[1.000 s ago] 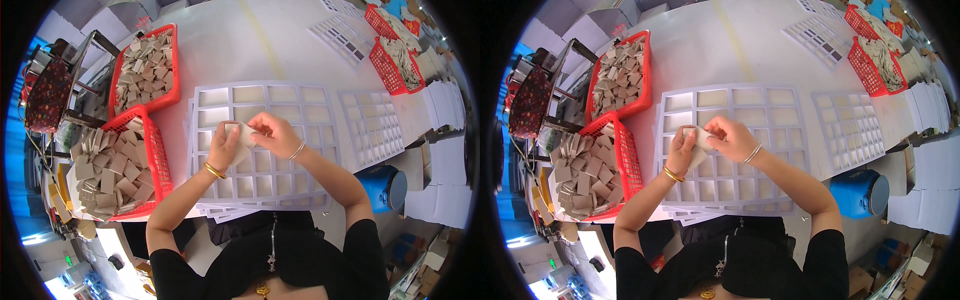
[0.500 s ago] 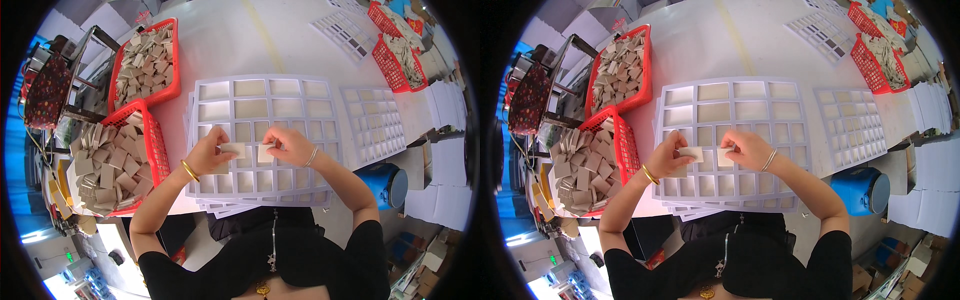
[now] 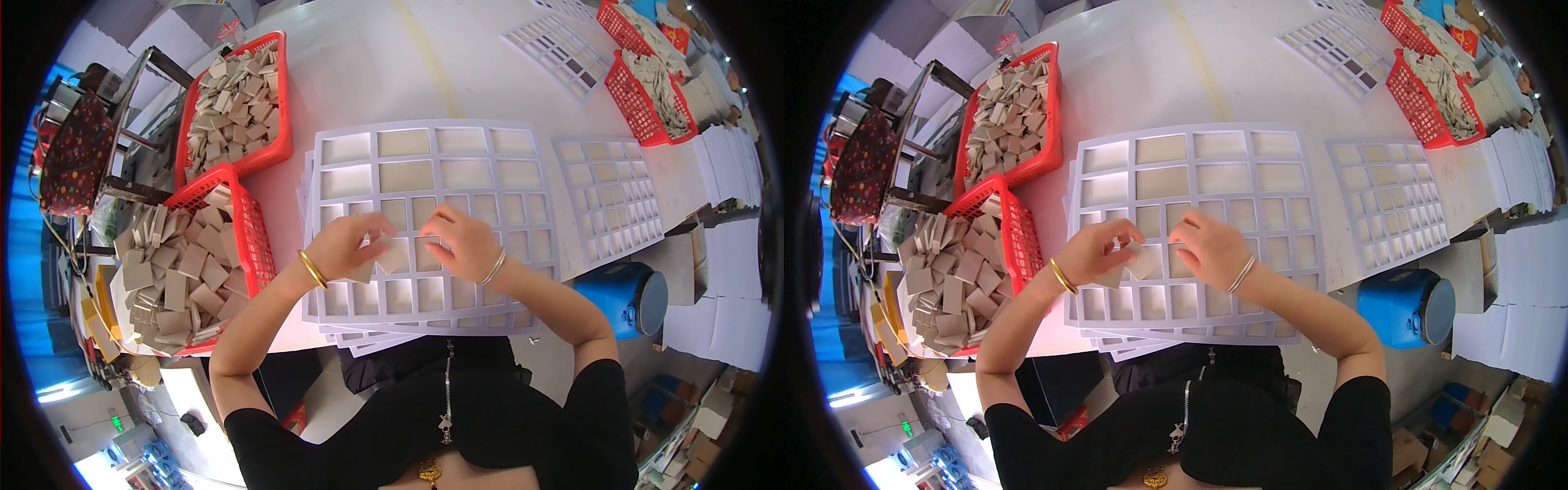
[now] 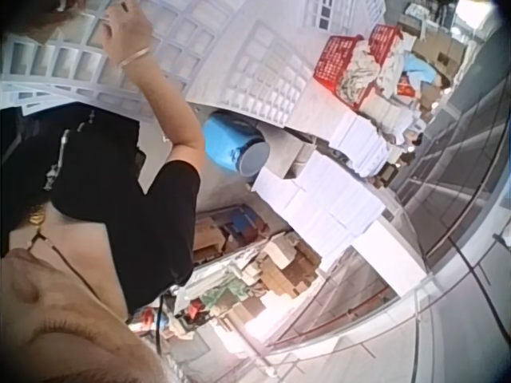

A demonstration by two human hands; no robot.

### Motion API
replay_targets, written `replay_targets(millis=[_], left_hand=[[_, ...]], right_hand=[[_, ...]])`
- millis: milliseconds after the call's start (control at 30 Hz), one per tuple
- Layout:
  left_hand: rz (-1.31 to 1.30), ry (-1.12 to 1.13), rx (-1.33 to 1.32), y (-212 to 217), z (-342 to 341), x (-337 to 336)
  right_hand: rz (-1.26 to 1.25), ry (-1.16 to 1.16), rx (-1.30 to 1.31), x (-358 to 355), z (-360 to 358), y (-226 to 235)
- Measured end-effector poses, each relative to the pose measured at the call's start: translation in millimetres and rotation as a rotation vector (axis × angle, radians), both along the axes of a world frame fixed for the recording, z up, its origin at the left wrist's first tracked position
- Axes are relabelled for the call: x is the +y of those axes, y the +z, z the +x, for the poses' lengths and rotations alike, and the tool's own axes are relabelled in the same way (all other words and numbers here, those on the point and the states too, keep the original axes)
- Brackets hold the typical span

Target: The person places small rectangular blocks from red baskets into the compartments of white plastic trays. The person handles the blocks one by one, filling the grid slots of the trays on the table.

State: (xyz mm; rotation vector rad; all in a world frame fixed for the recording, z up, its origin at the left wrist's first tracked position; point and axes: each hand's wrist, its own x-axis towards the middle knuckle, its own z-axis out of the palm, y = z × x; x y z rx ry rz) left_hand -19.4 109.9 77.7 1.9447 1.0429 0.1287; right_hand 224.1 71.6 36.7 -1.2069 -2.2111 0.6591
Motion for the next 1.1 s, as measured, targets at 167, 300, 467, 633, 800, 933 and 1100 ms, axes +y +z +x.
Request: replay_targets(millis=[167,300,467,633,800,933,1100], left_hand=[[0.247,-0.049,-0.101,-25.8,9.5,-2.6],[0.24,-0.069,-0.045,-35.3,14.1,1.3],[0.449,-0.054,0.102,-38.4,19.1,-6.0],[0.66,-0.13,0.237,-38.3,7.8,-26.9],[0.685,-0.183,0.389,-37.9,8.6,-32.2],[0.68,-0.174,0.388,-18.3,13.4,-44.6],[0.542,-0.355,0.533,-24.1,12.3,-47.6]], right_hand=[[-0.094,-0.03,0.096,1.8,7.1,17.2],[-0.076,-0.107,0.167,-0.6,26.0,25.7],[-0.11,-0.297,0.16,-11.0,70.9,25.5],[-0.021,-0.509,0.219,-30.9,121.4,19.5],[-0.025,-0.661,0.214,-48.2,155.9,10.4],[-0.035,-0.705,0.213,-60.1,167.7,7.2],[-0.003,-0.722,0.172,-62.6,173.8,-0.5]])
